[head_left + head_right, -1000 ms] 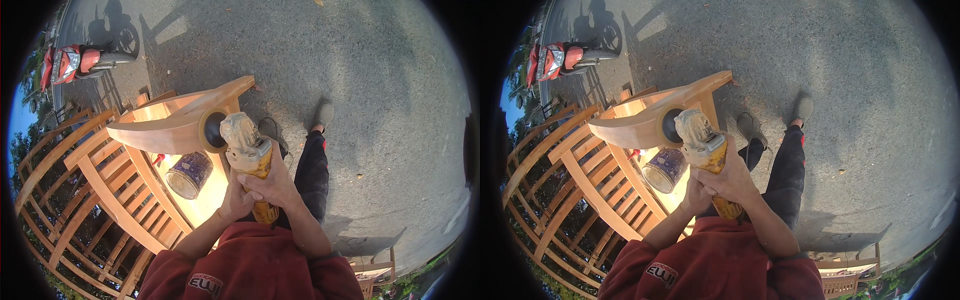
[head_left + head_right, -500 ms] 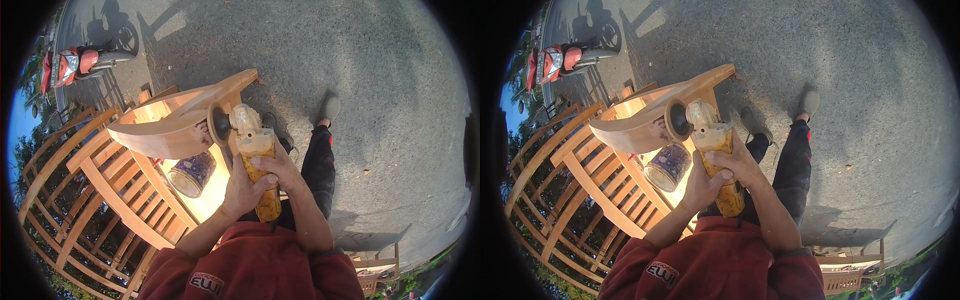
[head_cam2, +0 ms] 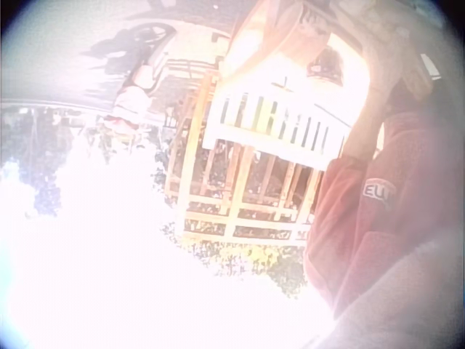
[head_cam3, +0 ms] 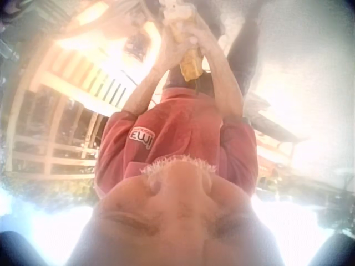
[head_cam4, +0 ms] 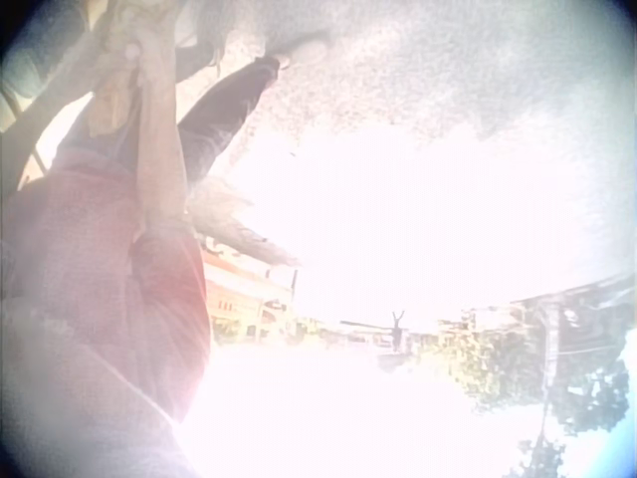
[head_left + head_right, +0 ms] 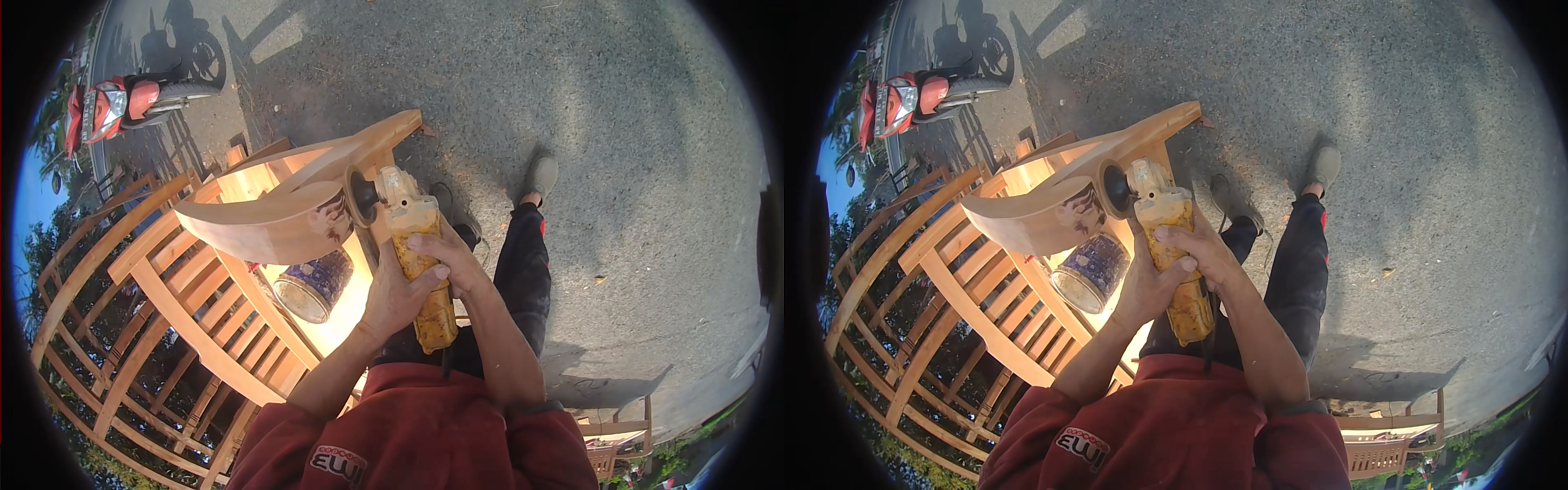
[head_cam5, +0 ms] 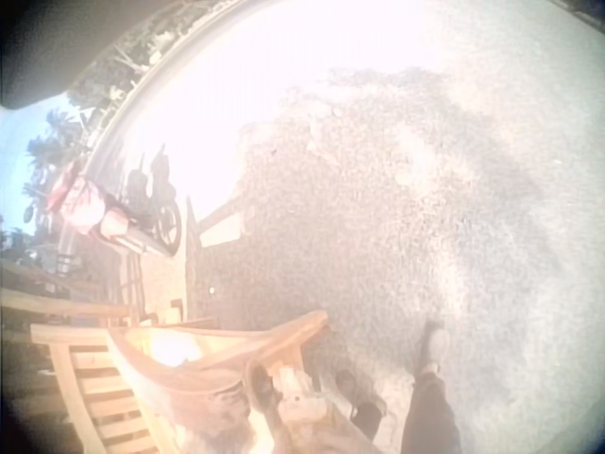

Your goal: The person applies glue to a wooden dowel, inserts it into a wooden bench, and saws off the excess wood with a hand saw. They hammer the joint, apply glue from a bottle to the bench arm, and sand the wooden surface with a power sander.

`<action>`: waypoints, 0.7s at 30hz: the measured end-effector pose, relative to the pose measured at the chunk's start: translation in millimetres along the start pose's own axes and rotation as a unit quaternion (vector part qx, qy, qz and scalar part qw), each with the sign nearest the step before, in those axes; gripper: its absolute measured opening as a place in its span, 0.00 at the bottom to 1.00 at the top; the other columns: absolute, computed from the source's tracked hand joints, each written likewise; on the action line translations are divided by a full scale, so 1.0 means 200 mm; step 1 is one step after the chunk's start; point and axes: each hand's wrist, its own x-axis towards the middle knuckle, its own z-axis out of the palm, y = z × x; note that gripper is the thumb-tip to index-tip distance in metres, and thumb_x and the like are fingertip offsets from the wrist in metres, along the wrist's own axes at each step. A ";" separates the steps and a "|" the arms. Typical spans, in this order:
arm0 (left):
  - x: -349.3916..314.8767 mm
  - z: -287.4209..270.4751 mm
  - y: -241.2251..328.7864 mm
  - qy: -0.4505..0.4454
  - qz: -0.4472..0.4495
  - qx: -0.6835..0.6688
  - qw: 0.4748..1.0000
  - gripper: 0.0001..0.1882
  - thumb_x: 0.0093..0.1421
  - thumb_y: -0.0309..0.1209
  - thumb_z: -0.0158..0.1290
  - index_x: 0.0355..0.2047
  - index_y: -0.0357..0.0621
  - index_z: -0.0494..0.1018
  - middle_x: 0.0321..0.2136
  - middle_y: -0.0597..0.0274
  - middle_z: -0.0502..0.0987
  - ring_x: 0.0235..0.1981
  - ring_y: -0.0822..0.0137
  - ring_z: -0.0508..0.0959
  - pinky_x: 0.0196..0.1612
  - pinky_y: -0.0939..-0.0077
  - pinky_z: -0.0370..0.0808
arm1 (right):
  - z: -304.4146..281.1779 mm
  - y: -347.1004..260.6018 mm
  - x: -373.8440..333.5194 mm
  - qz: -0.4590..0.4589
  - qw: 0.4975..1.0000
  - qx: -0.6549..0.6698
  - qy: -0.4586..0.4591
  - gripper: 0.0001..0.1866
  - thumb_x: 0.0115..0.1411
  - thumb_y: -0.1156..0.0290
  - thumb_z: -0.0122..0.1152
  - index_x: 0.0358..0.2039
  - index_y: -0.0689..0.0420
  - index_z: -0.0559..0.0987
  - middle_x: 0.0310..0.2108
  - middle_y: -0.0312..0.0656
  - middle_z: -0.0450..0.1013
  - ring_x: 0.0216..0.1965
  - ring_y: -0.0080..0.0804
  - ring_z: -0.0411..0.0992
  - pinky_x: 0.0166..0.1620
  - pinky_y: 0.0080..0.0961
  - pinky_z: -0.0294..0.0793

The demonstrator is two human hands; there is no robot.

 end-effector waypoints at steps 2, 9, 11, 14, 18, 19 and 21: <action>0.03 -0.04 -0.06 -0.036 -0.020 -0.033 0.999 0.42 0.59 0.44 0.65 0.60 0.31 0.55 0.53 0.39 0.72 0.54 0.47 0.77 0.54 0.58 0.75 | 0.02 0.02 0.00 -0.013 0.999 -0.017 0.031 0.41 0.56 0.65 0.70 0.66 0.61 0.61 0.56 0.47 0.69 0.57 0.35 0.70 0.59 0.31 0.71; -0.12 -0.11 0.05 -0.139 0.070 -0.023 0.988 0.48 0.57 0.48 0.66 0.64 0.33 0.53 0.57 0.43 0.70 0.58 0.53 0.73 0.59 0.60 0.71 | 0.15 0.00 -0.26 -0.136 0.976 -0.143 0.094 0.41 0.55 0.63 0.73 0.62 0.63 0.60 0.54 0.49 0.70 0.55 0.37 0.72 0.58 0.33 0.72; -0.20 -0.08 0.04 -0.097 0.112 -0.079 0.986 0.51 0.57 0.55 0.64 0.66 0.32 0.51 0.60 0.44 0.67 0.60 0.53 0.71 0.60 0.60 0.69 | 0.20 -0.06 -0.31 -0.150 0.957 -0.235 0.076 0.43 0.53 0.62 0.74 0.62 0.64 0.59 0.54 0.49 0.71 0.55 0.38 0.72 0.59 0.34 0.72; -0.28 -0.02 0.01 -0.019 0.165 -0.150 0.975 0.56 0.60 0.67 0.52 0.68 0.30 0.47 0.62 0.45 0.64 0.62 0.53 0.68 0.62 0.62 0.67 | 0.32 -0.15 -0.36 -0.136 0.927 -0.345 0.051 0.45 0.52 0.62 0.75 0.63 0.64 0.59 0.54 0.49 0.70 0.57 0.37 0.71 0.60 0.34 0.71; -0.26 0.00 -0.02 0.025 0.184 -0.108 0.977 0.52 0.64 0.66 0.47 0.67 0.29 0.48 0.60 0.43 0.65 0.61 0.51 0.70 0.60 0.61 0.68 | 0.34 -0.16 -0.34 -0.112 0.935 -0.333 0.047 0.46 0.50 0.67 0.76 0.64 0.64 0.58 0.55 0.47 0.69 0.57 0.33 0.69 0.61 0.32 0.69; -0.25 0.00 0.01 0.031 0.194 -0.093 0.976 0.50 0.65 0.64 0.46 0.67 0.29 0.49 0.60 0.43 0.66 0.60 0.50 0.71 0.60 0.60 0.69 | 0.33 -0.15 -0.33 -0.108 0.943 -0.310 0.048 0.46 0.50 0.68 0.76 0.64 0.64 0.58 0.55 0.47 0.69 0.57 0.33 0.69 0.61 0.32 0.69; -0.23 0.02 0.05 0.025 0.167 -0.093 0.981 0.46 0.67 0.62 0.47 0.64 0.30 0.52 0.57 0.41 0.68 0.57 0.47 0.73 0.57 0.58 0.70 | 0.27 -0.13 -0.30 -0.109 0.952 -0.282 0.054 0.46 0.51 0.63 0.75 0.64 0.63 0.58 0.55 0.48 0.70 0.56 0.36 0.71 0.60 0.33 0.70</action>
